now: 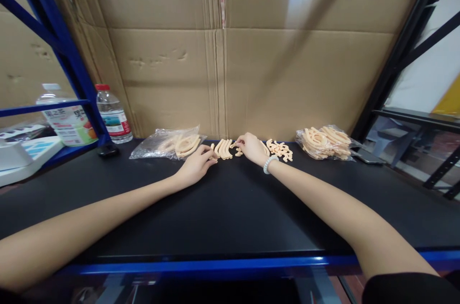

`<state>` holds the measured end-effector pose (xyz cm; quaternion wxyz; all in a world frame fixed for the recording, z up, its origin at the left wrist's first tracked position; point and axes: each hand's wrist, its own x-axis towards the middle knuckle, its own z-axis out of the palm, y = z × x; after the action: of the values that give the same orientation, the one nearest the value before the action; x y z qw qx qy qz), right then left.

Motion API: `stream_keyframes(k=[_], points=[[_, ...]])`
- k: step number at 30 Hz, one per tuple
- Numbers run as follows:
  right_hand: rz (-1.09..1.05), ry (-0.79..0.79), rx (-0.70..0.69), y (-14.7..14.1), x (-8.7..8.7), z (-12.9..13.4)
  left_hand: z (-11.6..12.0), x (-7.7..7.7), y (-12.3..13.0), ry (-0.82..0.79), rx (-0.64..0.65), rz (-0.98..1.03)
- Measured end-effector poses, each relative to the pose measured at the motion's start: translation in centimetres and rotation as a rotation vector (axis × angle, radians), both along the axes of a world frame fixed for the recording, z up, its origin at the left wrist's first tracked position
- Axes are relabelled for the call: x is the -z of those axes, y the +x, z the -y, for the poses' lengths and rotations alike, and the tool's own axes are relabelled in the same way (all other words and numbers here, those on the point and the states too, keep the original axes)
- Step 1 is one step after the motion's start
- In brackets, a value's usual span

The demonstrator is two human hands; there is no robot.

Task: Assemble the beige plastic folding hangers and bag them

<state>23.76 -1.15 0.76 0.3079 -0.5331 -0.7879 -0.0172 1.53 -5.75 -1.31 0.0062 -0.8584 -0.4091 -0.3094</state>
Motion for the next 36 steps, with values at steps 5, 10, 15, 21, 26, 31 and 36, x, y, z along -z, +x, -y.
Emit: stream_keyframes(k=[5, 10, 15, 21, 26, 31, 36], points=[[0.027, -0.009, -0.024, 0.7, -0.6, -0.5, 0.5, -0.4, 0.1, -0.014, -0.006, 0.098], [0.155, -0.088, -0.089, 2.2, -1.7, -0.5, 0.5, -0.4, 0.1, -0.031, 0.023, 0.260], [0.295, -0.078, -0.035, 3.3, -1.8, 0.4, 0.9, -0.3, 0.5, -0.215, 0.070, 0.513], [0.295, -0.071, -0.018, 2.4, -0.2, 0.6, 1.6, -0.3, 1.5, -0.471, 0.187, 0.660], [0.131, -0.088, -0.053, 2.7, -0.6, -0.4, 2.3, -0.6, 1.9, -0.585, 0.189, 0.746], [-0.059, -0.113, -0.114, 3.6, -1.4, -0.1, 3.1, -0.9, 2.1, -0.661, 0.260, 0.793], [-0.470, -0.371, -0.296, 3.5, -1.1, 3.8, 4.0, -0.7, 2.8, -0.723, 0.309, 0.945]])
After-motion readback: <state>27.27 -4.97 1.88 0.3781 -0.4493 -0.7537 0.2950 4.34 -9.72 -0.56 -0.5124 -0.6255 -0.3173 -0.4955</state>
